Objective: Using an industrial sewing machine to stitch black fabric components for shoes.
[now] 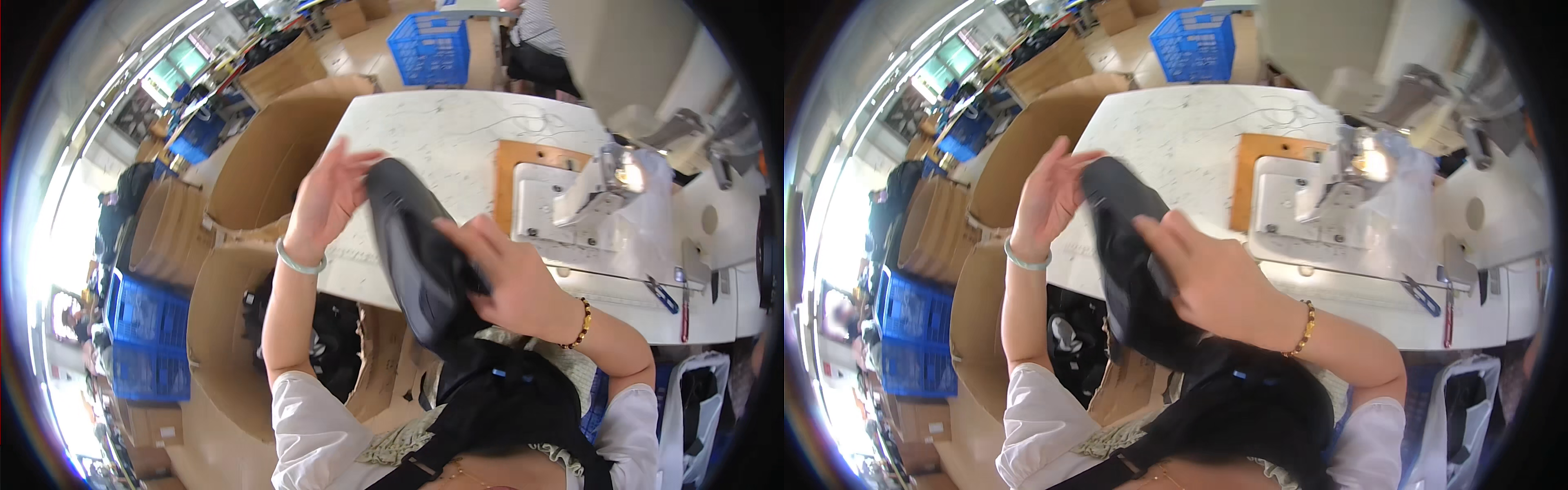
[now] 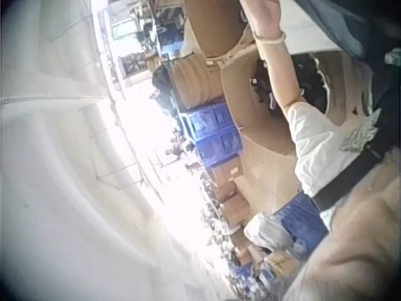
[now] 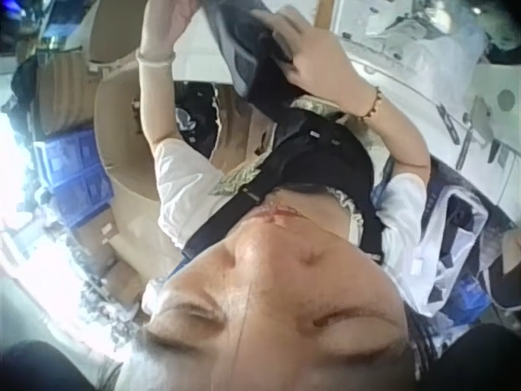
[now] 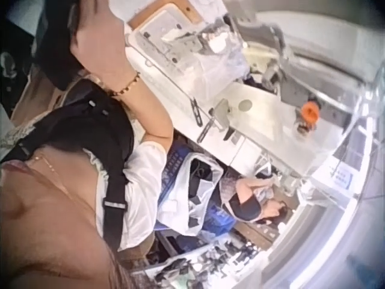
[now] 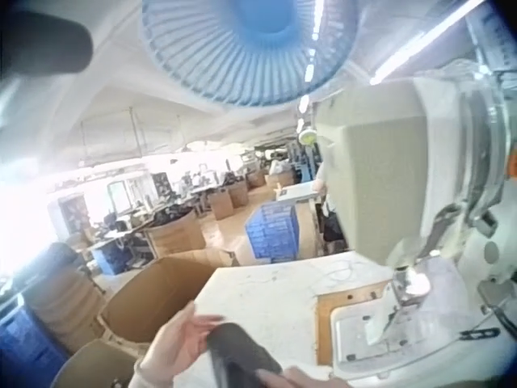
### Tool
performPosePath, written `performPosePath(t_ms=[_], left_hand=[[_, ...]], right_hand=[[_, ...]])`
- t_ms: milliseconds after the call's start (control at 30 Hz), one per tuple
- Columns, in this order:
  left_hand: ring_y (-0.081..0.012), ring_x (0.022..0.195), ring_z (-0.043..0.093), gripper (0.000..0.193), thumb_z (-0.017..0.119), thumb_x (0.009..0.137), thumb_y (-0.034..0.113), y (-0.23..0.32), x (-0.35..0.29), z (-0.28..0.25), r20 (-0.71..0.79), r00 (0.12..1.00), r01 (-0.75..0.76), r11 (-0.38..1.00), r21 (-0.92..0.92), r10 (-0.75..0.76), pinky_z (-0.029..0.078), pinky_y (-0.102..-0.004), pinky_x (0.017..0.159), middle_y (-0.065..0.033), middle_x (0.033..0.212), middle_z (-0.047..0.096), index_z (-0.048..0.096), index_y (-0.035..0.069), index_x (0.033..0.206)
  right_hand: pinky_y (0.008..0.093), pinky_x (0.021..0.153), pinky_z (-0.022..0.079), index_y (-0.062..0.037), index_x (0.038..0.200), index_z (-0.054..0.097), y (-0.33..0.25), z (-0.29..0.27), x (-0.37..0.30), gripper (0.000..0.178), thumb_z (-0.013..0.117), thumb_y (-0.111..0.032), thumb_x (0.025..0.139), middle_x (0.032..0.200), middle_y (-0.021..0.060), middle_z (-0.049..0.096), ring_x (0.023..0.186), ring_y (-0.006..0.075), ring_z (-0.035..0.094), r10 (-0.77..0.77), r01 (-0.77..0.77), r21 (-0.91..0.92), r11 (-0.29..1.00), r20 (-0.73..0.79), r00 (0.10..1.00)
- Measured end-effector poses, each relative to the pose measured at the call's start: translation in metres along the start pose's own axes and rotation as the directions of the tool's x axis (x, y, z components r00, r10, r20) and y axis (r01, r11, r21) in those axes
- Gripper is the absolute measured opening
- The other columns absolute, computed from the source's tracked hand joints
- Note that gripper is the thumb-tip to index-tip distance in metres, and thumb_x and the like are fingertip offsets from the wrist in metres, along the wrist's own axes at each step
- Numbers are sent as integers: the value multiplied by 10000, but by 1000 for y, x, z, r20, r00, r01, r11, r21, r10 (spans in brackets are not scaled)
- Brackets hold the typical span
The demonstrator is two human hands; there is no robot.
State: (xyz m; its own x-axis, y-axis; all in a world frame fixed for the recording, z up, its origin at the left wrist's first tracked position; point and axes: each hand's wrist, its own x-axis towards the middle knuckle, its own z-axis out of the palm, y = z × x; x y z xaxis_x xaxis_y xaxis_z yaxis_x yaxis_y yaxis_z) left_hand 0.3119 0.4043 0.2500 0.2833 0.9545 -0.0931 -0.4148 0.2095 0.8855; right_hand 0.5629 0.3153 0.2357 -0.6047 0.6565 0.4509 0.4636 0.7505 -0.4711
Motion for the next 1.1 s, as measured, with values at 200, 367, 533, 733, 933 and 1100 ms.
performPosePath(t_ms=[200,367,533,733,933,1100], left_hand=[[-382,1009,568,658,660,788,326,-33,-45,109,484,842,-534,241,810,238,474,-387,853,-220,1183,524,392,6,1296],[-379,931,588,637,642,799,177,-44,-20,131,410,906,-367,286,885,-107,470,-388,800,-210,1072,587,339,82,1352],[-230,1084,534,583,616,797,79,-77,17,118,483,731,-282,432,857,-481,383,-322,957,-108,1194,559,392,104,1335],[-278,939,593,463,628,812,179,-95,21,120,617,764,-560,280,779,-189,447,-327,846,-138,1024,610,467,103,1240],[-130,900,573,316,604,859,148,-90,26,130,463,840,-333,406,851,-283,456,-261,781,-50,1021,606,545,67,1158],[-202,830,580,253,612,849,171,-98,32,126,513,832,-408,397,822,-209,459,-301,743,-85,931,610,564,51,1066]], right_hand=[[411,642,482,39,1168,389,23,-41,-24,535,629,-52,699,977,194,463,799,377,556,318,-326,-9,945,-198,927],[356,584,495,29,1132,454,34,-71,-42,403,590,-64,764,895,202,556,710,320,611,116,-85,122,989,-272,955],[231,414,419,17,1159,509,70,-79,-79,386,594,-124,810,646,43,571,426,99,530,533,-747,514,422,526,663],[276,531,455,22,1117,526,89,-53,-98,434,663,-199,769,733,70,578,576,131,572,427,-402,533,745,83,901],[349,636,457,2,860,490,57,-41,-104,383,720,-278,737,766,141,546,701,292,573,591,-547,301,781,-71,804],[305,562,435,-1,823,493,69,-37,-111,310,703,-220,759,760,95,527,645,180,549,573,-496,416,763,-80,815]])
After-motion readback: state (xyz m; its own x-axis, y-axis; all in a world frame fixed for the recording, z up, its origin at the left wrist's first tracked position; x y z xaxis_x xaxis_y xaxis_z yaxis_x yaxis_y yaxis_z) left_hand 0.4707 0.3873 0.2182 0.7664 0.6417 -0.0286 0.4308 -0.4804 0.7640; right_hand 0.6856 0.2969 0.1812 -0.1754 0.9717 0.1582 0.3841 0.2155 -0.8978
